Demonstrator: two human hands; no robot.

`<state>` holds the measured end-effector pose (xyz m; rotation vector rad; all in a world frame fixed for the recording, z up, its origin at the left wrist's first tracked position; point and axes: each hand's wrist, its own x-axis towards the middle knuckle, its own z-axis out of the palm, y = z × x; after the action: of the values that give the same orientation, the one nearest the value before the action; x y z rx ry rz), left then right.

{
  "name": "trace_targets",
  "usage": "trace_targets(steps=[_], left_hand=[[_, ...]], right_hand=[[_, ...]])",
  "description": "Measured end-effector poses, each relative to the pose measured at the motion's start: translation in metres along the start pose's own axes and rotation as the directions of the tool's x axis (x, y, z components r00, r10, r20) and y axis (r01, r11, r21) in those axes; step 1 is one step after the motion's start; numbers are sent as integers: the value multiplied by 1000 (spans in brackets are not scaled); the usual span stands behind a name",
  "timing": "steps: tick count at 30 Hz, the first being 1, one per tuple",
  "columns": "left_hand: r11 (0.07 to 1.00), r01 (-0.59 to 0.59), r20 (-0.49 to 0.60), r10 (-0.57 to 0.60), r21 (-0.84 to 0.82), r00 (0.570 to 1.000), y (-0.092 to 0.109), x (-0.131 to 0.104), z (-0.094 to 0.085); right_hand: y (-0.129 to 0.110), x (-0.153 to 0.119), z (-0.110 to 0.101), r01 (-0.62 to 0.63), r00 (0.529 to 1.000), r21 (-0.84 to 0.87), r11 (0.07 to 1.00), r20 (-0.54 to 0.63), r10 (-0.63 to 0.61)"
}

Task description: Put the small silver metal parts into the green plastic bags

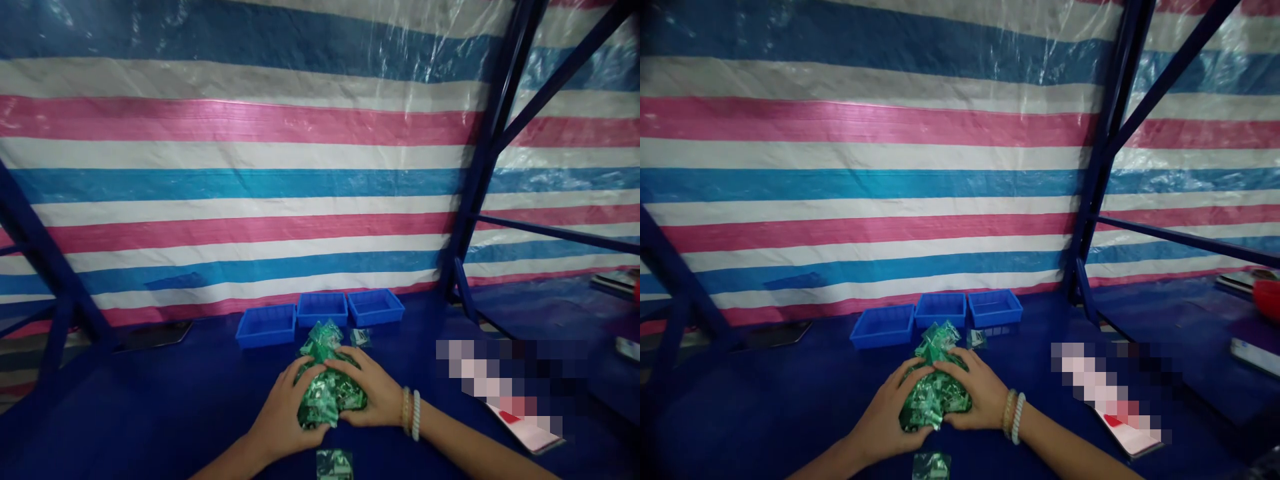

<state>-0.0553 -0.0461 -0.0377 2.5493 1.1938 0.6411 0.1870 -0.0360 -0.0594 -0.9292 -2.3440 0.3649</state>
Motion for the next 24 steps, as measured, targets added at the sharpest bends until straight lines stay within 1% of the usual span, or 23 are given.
trace_targets(steps=[4,6,8,10,11,13,16,18,19,21,23,24], left_hand=[[995,31,-85,-39,-94,996,1,3,-3],[985,65,-131,-86,-160,988,-2,4,-5],[966,111,-187,-157,-233,970,-5,4,-9],[941,141,-246,-221,-306,944,-10,5,-13],[930,146,-266,-243,-336,933,-13,6,-16],[919,139,-284,-254,-370,925,-20,7,-20],[922,91,-279,-206,-376,938,-29,7,-24],[932,44,-271,-149,-359,951,-33,6,-24],[937,26,-263,-125,-348,957,-34,5,-24],[945,11,-252,-99,-328,963,-35,4,-23],[950,24,-252,-107,-310,962,-35,2,-22],[953,32,-255,-113,-302,960,-34,2,-21]], right_hand=[[2,1,-2,-39,997,48,998,-60,42],[4,1,-6,-46,992,82,996,-114,55],[7,0,-11,-68,980,106,992,-181,86],[10,-3,-16,-123,963,90,988,-230,141],[11,-5,-18,-163,956,65,984,-238,174],[15,-8,-22,-243,948,1,970,-213,237],[18,-13,-30,-292,950,-87,953,-143,278],[15,-14,-38,-281,956,-134,950,-132,263],[11,-14,-42,-269,957,-151,951,-150,247],[-4,-15,-47,-227,956,-167,959,-225,187],[-26,-16,-42,-127,958,-180,975,-276,74],[-38,-17,-35,-44,973,-189,981,-229,0]])
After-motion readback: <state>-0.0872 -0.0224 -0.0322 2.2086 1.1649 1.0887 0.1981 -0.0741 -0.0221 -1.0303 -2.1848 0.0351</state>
